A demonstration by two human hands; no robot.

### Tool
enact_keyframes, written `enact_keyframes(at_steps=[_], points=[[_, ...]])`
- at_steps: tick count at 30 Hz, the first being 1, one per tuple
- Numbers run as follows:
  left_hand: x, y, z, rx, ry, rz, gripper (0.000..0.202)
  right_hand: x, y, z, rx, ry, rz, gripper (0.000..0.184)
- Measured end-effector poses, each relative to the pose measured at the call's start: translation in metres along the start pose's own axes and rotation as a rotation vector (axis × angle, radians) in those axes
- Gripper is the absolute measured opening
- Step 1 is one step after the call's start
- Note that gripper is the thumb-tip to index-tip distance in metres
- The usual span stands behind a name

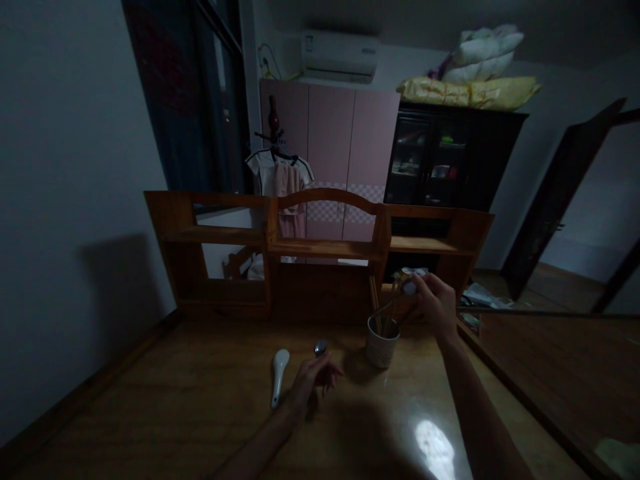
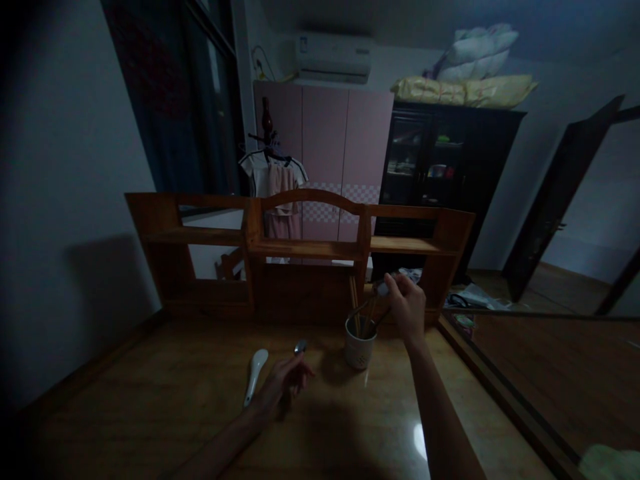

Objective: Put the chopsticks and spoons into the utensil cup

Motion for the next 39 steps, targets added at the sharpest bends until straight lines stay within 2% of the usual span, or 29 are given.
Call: enact_keyframes(at_steps=[2, 7, 13, 18, 28, 34, 39], points=[[-0.002, 0.001, 0.0, 0.008, 0.039, -0.025, 0.059, -0.002, -0.001, 0.0, -0.041, 0.008, 0.066, 0.045], [-0.01, 0.014, 0.006, 0.015, 0.18, -0.111, 0.055, 0.02, 0.005, 0.01, -0.098, -0.172, 0.301, 0.045], [-0.012, 0.028, 0.01, -0.006, 0.21, -0.141, 0.06, 0.057, 0.028, 0.035, -0.078, -0.341, 0.382, 0.035], [-0.012, 0.029, 0.011, 0.003, 0.217, -0.139, 0.058, 0.075, 0.042, 0.048, -0.056, -0.452, 0.45, 0.033], [-0.012, 0.035, 0.012, -0.021, 0.239, -0.133, 0.058, 0.07, 0.037, 0.058, -0.015, -0.568, 0.473, 0.049], [-0.015, 0.026, 0.011, -0.015, 0.261, -0.128, 0.059, 0.065, 0.037, 0.056, 0.007, -0.575, 0.481, 0.05], [-0.017, 0.016, 0.008, 0.006, 0.248, -0.128, 0.056, 0.072, 0.047, 0.05, 0.021, -0.56, 0.495, 0.048]])
Point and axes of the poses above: each hand's wrist, its own z-axis away from the middle knuckle, its own x-axis out of the palm, y = z × x, the point moved 4 cm from there along -z, towards the middle knuckle, and after that the axes turned 15 degrees about -z, right-handed, at the moved point
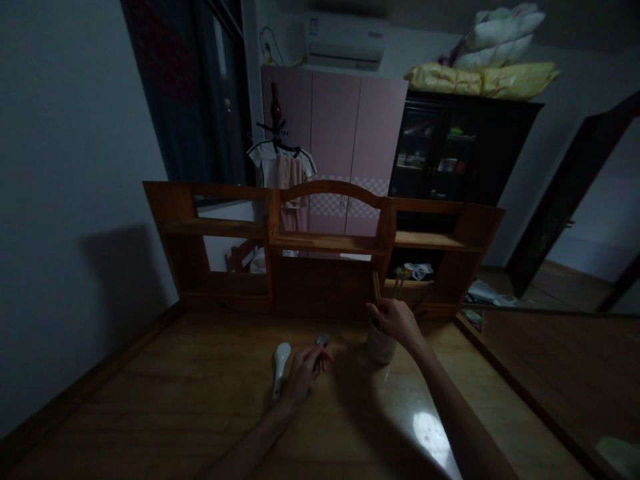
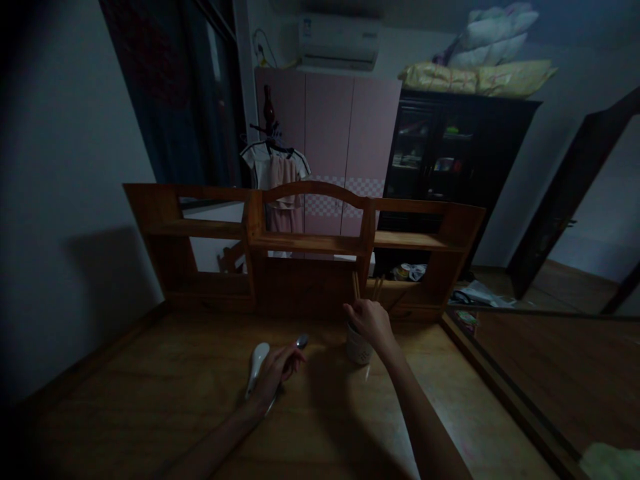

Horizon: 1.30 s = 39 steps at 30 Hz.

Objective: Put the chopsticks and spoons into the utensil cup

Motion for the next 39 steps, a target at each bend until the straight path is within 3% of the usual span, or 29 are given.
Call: enact_keyframes(at_steps=[6, 9, 13, 18, 22, 25, 28, 34, 39], points=[[-0.002, -0.008, -0.003, 0.017, 0.002, -0.045, 0.052, 0.007, 0.001, -0.004, -0.008, -0.022, -0.02, 0.054], [-0.006, -0.012, -0.007, 0.07, 0.089, -0.225, 0.047, 0.005, 0.0, -0.001, -0.012, -0.022, -0.025, 0.057], [-0.01, -0.019, -0.011, 0.111, 0.198, -0.582, 0.022, -0.003, -0.008, 0.005, -0.005, -0.007, -0.019, 0.058], [-0.008, -0.023, -0.004, 0.158, 0.197, -1.177, 0.029, -0.034, -0.036, 0.02, -0.028, 0.238, 0.071, 0.051], [-0.01, -0.021, 0.003, 0.184, 0.224, -1.341, 0.018, -0.055, -0.063, 0.034, -0.076, 0.333, 0.047, 0.045], [-0.01, -0.021, 0.003, 0.204, 0.206, -1.326, 0.014, -0.06, -0.082, 0.044, -0.11, 0.339, 0.015, 0.042], [-0.007, -0.021, 0.0, 0.215, 0.158, -1.261, 0.01, -0.05, -0.095, 0.054, -0.133, 0.245, -0.04, 0.04], [0.007, -0.003, 0.004, 0.261, 0.068, -0.991, 0.015, -0.003, -0.085, 0.068, -0.101, -0.19, -0.135, 0.016], [0.015, 0.021, 0.017, 0.377, -0.036, -0.623, 0.024, -0.001, -0.065, 0.071, -0.032, -0.221, -0.345, 0.059]])
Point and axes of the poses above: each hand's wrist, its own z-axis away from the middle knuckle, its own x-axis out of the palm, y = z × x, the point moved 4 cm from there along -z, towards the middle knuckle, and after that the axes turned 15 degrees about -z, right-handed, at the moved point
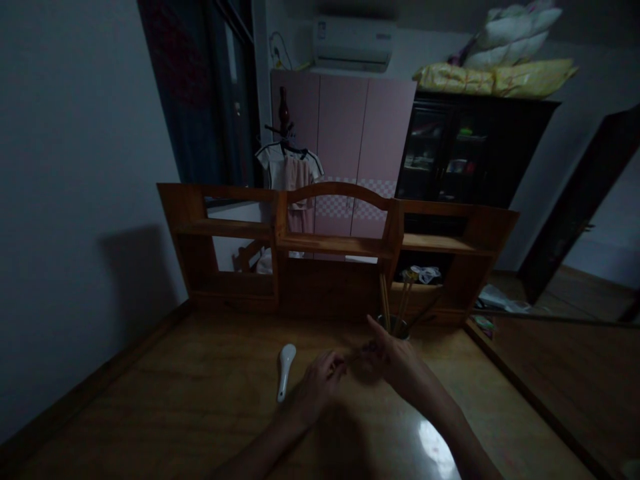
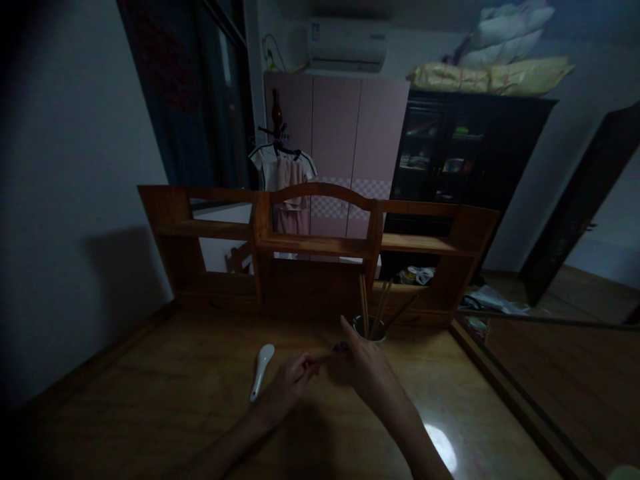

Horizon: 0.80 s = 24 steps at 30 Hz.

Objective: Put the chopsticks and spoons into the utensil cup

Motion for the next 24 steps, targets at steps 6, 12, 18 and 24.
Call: enact_keyframes(at_steps=[6, 12, 18, 24], points=[[-0.008, 0.016, 0.012, 0.107, 0.106, 0.062, 0.027, -0.011, -0.024, 0.009, 0.116, -0.136, -0.495, 0.035], [-0.02, 0.035, 0.028, 0.413, 0.061, -0.003, 0.039, -0.075, -0.033, 0.017, -0.017, 0.409, -0.555, 0.033], [-0.015, 0.03, 0.021, 0.338, 0.032, 0.012, 0.032, -0.137, -0.027, 0.018, -0.146, 1.031, -0.374, 0.032], [-0.012, 0.029, 0.017, 0.266, 0.066, 0.062, 0.03, -0.127, -0.014, -0.01, -0.211, 1.006, -0.134, 0.036]])
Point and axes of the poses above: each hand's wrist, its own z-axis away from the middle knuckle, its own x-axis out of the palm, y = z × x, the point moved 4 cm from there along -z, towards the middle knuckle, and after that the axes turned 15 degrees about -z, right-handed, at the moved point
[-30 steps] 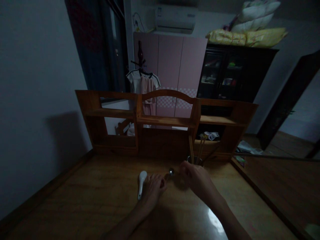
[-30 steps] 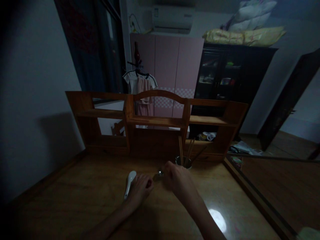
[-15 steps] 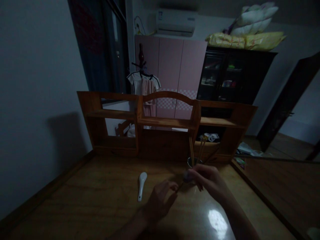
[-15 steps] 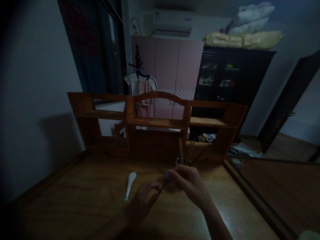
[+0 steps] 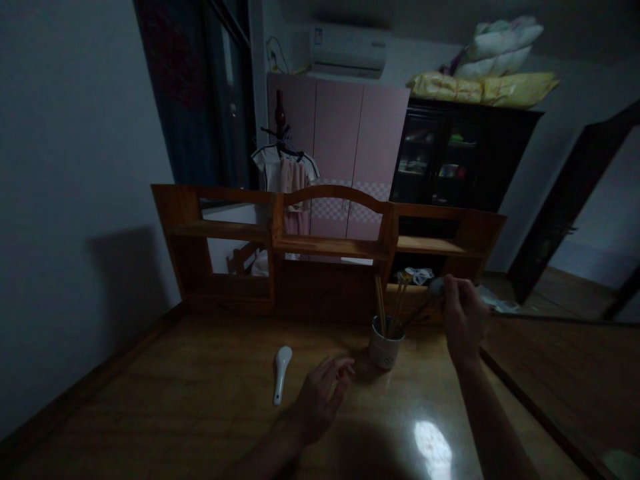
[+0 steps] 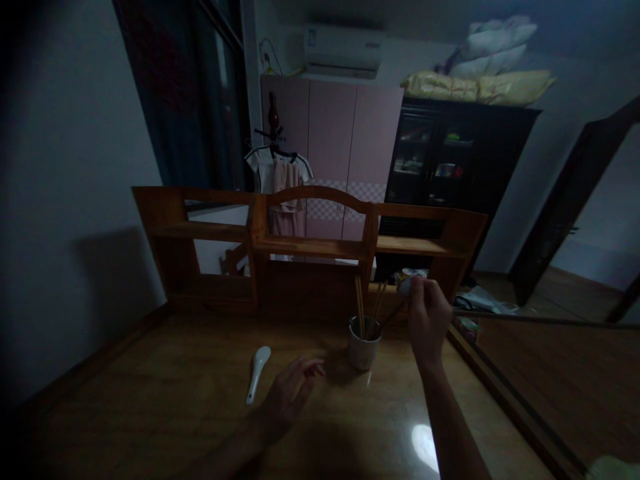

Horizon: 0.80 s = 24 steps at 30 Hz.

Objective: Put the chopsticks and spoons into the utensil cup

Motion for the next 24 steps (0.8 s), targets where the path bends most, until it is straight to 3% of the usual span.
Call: enact_keyframes(at_steps=[8, 24], points=[[0.001, -0.005, -0.002, -0.028, 0.023, 0.016, 0.029, 0.027, 0.044, 0.03, 0.085, -0.248, 0.036, 0.035], [0.003, -0.009, -0.002, -0.022, 0.023, 0.03, 0.035, 0.038, 0.065, 0.067, 0.043, -0.487, 0.122, 0.035]])
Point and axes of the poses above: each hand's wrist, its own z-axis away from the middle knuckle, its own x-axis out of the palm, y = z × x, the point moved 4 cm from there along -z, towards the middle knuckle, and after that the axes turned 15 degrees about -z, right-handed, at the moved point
